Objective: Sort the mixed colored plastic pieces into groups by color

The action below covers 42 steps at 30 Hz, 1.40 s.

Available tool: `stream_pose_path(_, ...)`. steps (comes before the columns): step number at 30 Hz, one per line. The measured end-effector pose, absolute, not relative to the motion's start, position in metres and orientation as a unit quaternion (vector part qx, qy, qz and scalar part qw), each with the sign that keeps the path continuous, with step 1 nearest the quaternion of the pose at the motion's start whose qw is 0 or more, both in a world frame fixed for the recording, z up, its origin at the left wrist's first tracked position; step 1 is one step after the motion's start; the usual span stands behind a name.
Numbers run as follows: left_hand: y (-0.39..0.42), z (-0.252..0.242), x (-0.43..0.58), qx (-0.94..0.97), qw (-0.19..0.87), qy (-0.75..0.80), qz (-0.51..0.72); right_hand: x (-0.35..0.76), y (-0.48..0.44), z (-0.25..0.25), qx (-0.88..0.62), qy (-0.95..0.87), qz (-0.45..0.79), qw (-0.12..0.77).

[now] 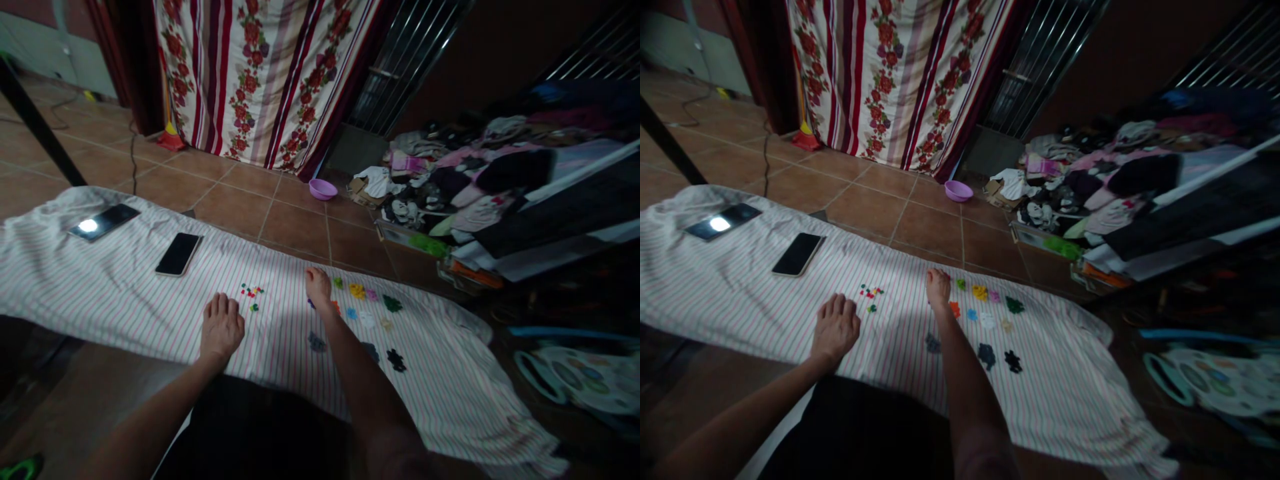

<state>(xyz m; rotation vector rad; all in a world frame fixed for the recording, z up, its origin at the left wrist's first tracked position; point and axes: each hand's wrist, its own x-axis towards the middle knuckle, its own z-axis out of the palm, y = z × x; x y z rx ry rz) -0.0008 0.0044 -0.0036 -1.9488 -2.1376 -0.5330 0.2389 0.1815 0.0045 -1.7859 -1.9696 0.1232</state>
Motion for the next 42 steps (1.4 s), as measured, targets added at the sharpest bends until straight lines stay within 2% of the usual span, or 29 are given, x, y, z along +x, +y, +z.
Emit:
stream_pose_path(14, 0.005, -0.006, -0.002, -0.659, 0.107, -0.724, -0.176, 0.155, 0.125, -0.014, -0.510, -0.796, 0.156, 0.286)
stream_pose_path(24, 0.005, -0.005, -0.001, -0.658, 0.105, -0.725, -0.176, 0.130, 0.104, -0.030, -0.558, -0.764, 0.124, 0.299)
stream_pose_path(42, 0.008, 0.001, -0.004, -0.658, 0.088, -0.723, -0.191, 0.132, 0.098, -0.024, -0.541, -0.745, 0.168, 0.353)
